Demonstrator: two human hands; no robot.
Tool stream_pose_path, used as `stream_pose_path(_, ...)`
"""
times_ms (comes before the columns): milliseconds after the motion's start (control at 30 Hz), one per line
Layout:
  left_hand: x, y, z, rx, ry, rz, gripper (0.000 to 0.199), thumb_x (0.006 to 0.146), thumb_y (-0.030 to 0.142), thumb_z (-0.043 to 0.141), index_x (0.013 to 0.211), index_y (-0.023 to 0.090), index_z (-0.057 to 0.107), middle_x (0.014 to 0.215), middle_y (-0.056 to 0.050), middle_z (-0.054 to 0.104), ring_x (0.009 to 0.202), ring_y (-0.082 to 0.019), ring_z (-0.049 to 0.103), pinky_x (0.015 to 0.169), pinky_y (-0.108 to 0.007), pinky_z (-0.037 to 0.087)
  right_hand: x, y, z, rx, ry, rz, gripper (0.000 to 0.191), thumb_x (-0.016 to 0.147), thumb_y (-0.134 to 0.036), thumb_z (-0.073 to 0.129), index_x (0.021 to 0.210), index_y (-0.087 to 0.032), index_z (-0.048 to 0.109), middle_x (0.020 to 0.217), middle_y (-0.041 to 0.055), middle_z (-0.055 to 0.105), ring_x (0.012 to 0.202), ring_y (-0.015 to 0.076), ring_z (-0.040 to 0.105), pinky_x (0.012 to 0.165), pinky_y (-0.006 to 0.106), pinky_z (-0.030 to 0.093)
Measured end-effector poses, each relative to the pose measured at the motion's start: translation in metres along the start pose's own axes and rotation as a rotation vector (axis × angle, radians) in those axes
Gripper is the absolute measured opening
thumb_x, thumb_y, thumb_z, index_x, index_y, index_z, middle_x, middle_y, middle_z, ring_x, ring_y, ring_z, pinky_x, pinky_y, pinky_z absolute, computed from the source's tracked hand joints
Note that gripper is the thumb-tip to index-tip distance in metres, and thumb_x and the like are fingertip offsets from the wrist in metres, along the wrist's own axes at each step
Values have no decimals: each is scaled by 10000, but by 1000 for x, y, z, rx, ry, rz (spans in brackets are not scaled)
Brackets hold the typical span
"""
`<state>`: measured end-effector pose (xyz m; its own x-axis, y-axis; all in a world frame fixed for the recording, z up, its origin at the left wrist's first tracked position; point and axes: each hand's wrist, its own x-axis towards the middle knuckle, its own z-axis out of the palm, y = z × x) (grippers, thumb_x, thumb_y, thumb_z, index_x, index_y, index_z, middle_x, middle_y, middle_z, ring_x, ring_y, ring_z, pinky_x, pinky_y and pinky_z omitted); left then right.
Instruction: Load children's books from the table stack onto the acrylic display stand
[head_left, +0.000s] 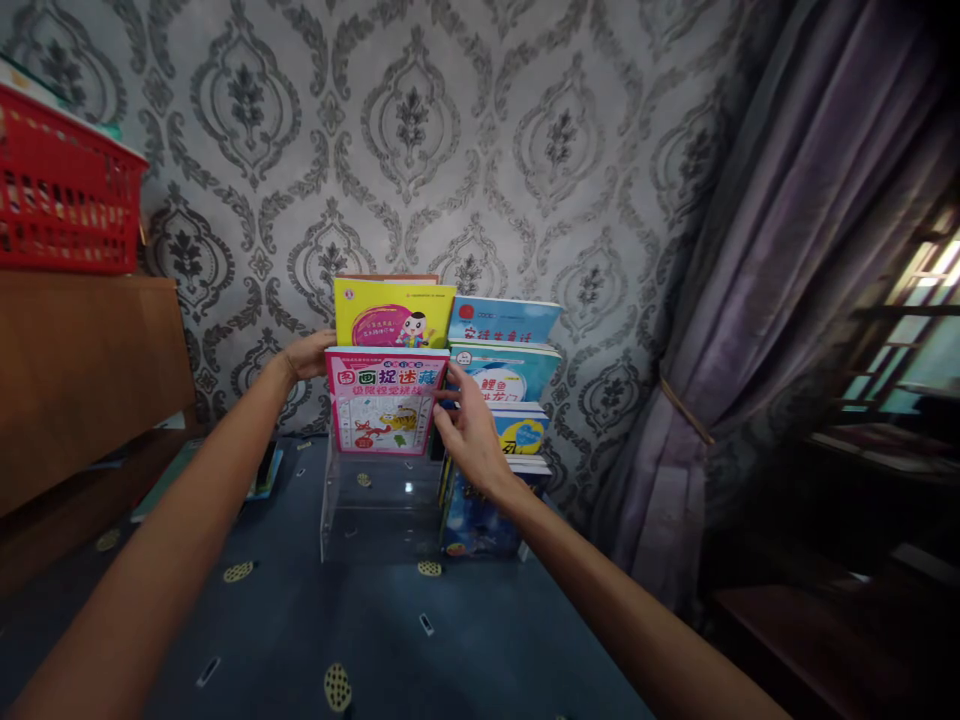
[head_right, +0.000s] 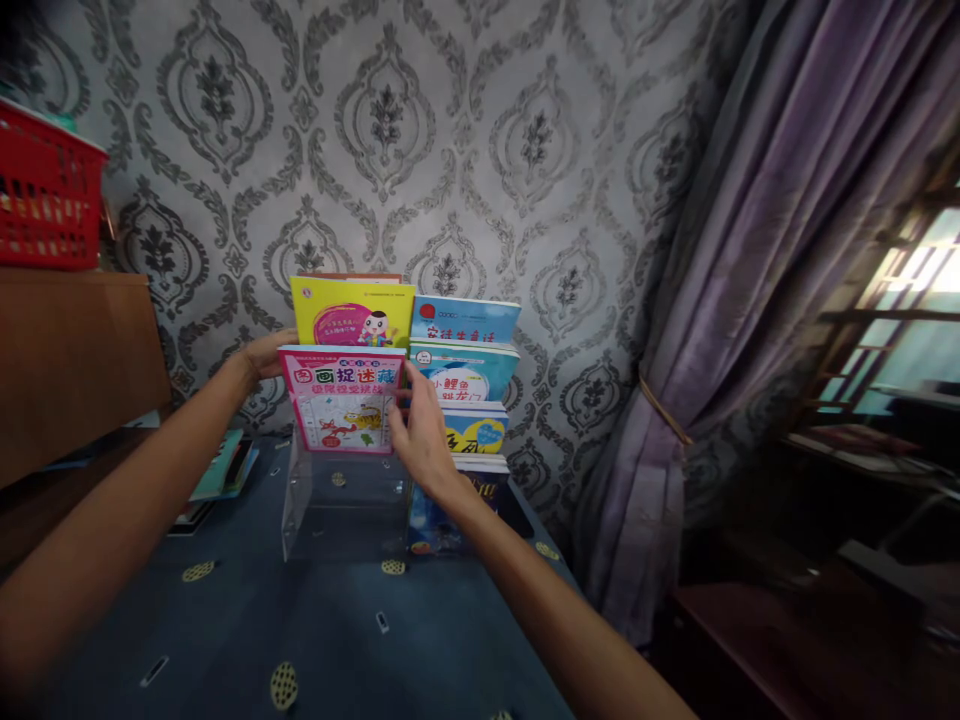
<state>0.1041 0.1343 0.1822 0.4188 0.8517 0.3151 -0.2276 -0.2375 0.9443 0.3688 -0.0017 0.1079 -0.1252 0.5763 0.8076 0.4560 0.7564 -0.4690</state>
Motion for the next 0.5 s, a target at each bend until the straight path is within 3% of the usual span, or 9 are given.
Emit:
stream_pose_path(167, -4, 6, 3, -74, 18, 70, 425, 749, 214, 638, 1153, 110, 715, 951, -110, 788, 909, -302, 752, 878, -423, 604, 0, 1, 1, 9, 3, 18, 651, 910, -187, 478, 1527, -290, 298, 1434, 158, 461, 1116, 271, 616, 890, 495, 582)
stream_pose_path(267, -7, 10, 8, -125, 0, 86, 406, 850, 369, 609, 1173, 139, 700, 977, -102, 784, 979, -316, 733, 903, -436, 587, 0, 1, 1, 8, 1, 15, 652, 909, -184, 476, 1527, -293, 298, 1433, 157, 461, 1123, 274, 613, 895, 503, 579)
stream_pose_path(500, -9, 18, 22, -132, -37, 145, 648, 916, 704, 430, 1220, 183, 668, 996, -101, 765, 1034, -300, 703, 877, -406, 570, 0, 1, 1, 8, 5, 7, 667, 908, -186, 476, 1537, -307, 289, 1413, 152, 478, 1119, 275, 612, 871, 506, 590)
